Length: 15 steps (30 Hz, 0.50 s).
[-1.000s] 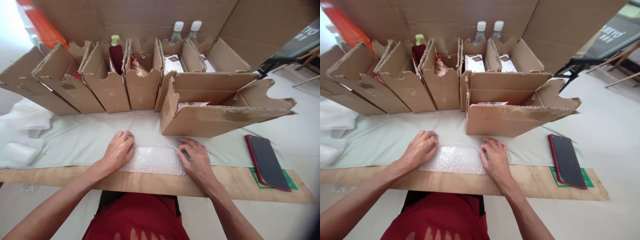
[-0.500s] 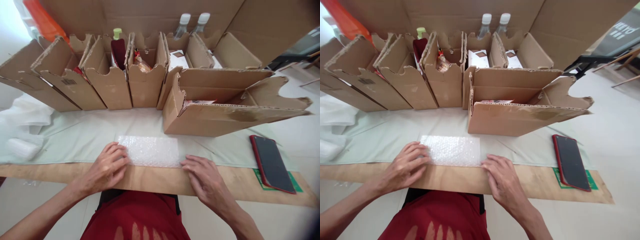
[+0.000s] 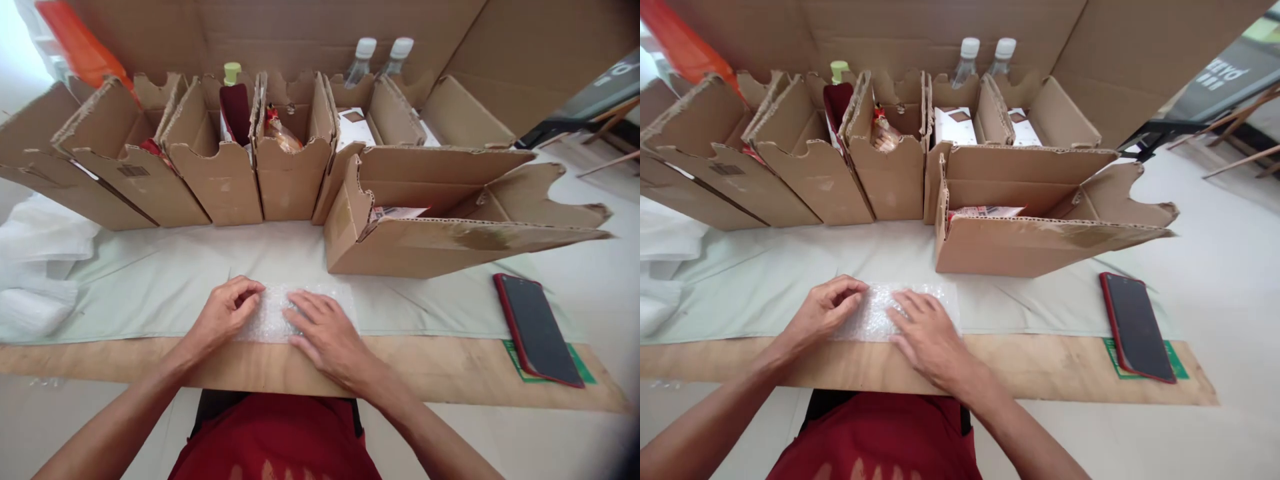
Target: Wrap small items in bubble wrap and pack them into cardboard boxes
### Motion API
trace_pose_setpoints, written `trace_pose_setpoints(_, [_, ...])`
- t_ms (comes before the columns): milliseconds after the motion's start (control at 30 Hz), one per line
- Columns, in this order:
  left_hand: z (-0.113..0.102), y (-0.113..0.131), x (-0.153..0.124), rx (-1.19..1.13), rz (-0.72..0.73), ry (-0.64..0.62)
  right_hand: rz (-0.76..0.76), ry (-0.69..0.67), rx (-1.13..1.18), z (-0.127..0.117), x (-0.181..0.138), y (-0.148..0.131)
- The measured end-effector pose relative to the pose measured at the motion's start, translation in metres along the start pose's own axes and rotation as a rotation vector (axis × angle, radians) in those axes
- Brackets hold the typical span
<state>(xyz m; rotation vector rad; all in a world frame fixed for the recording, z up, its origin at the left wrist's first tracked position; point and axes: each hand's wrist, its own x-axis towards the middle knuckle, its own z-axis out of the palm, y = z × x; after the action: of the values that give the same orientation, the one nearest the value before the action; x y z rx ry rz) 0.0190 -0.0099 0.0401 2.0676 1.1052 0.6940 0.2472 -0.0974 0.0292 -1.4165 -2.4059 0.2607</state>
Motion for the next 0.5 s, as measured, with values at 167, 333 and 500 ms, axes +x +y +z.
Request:
trace_pose_setpoints(167, [-0.003,-0.008,0.002,-0.050,-0.039,-0.072,0.391,0.250,-0.209,-0.023,-0.084,0.058])
trace_pose_setpoints(333, [-0.002,-0.003,0.001,0.181,0.082,-0.057,0.380,0.336,-0.149,-0.024,-0.074,0.059])
trace_pose_setpoints(500, [-0.004,-0.005,0.001,0.649,0.226,0.025,0.374,0.315,-0.180,-0.001,-0.032,0.046])
